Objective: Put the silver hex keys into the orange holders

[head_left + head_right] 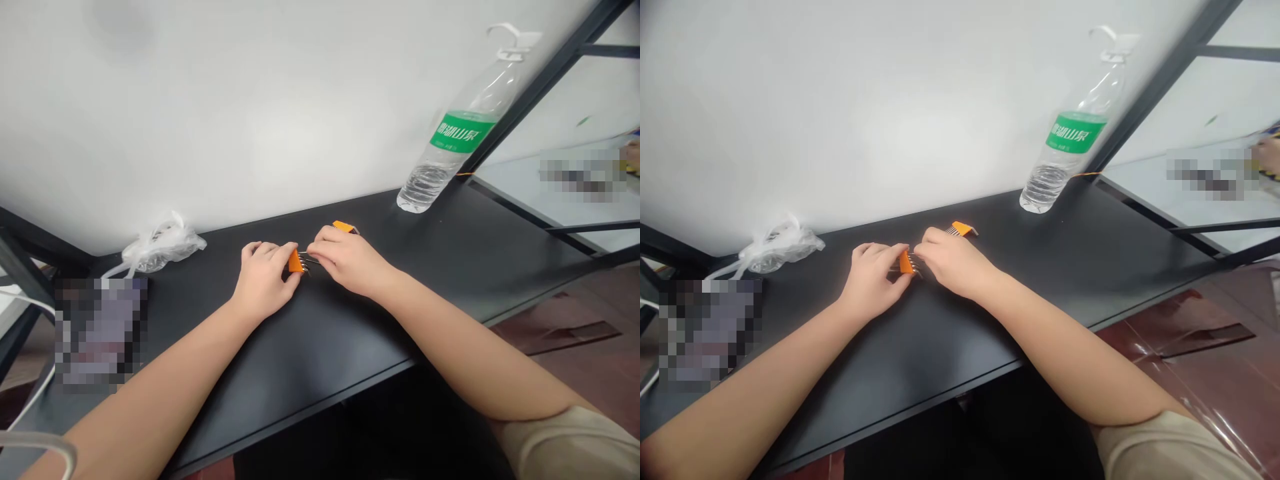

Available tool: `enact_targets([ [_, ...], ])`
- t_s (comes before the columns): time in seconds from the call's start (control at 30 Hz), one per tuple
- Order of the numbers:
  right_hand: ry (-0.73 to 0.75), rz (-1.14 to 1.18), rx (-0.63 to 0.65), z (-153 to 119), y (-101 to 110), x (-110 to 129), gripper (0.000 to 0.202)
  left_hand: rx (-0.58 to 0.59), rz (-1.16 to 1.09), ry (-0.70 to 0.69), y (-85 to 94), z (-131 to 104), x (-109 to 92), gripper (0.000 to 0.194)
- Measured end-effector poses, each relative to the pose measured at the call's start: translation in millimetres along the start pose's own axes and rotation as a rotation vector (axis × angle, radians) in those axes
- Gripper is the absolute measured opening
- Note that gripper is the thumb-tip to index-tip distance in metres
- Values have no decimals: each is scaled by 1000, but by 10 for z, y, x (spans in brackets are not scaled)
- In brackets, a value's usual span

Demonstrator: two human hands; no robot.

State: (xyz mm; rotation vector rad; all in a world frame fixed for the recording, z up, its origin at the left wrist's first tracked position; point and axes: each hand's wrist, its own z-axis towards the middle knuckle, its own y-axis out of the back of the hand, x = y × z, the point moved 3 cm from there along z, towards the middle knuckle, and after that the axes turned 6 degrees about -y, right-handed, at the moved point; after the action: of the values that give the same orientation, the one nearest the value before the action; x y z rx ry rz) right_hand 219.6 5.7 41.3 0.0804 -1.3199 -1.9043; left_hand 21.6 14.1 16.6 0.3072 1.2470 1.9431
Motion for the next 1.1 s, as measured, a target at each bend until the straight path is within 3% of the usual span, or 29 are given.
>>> enact_targets([
  [0.2, -25, 314, 36, 47, 8, 91, 17, 9, 5, -77, 24, -2, -80, 34],
  [0.3, -177, 537, 29, 84, -32, -20, 4, -6, -43, -109, 27, -8, -82, 37],
  [0.4, -358, 656, 79, 93, -94, -185, 20, -17, -97, -87, 21, -8, -53, 44],
  [0.47, -420, 581, 108, 94, -105, -275, 25, -35, -132, -52, 19, -8, -27, 49],
  [0.57, -366, 267, 182, 97, -104, -322, 18, -66, -163, -13, 17, -11, 6, 53],
  [0.7, -300, -110, 368, 60, -173, -252, 6, -77, -156, -13, 1, -22, 29, 41],
  [0.83, -332, -373, 421, 0, -202, -156, 6, -87, -146, -35, -8, -29, 32, 35],
  [0.93, -344, -372, 385, -15, -144, -125, 5, -67, -144, -5, -5, -20, 34, 41],
  [1.03, -346, -147, 292, 7, -41, -123, 7, -40, -163, 74, -5, -7, 46, 57],
  [1.1, -297, 38, 209, 33, 21, -110, 8, -32, -178, 108, -8, -1, 51, 58],
])
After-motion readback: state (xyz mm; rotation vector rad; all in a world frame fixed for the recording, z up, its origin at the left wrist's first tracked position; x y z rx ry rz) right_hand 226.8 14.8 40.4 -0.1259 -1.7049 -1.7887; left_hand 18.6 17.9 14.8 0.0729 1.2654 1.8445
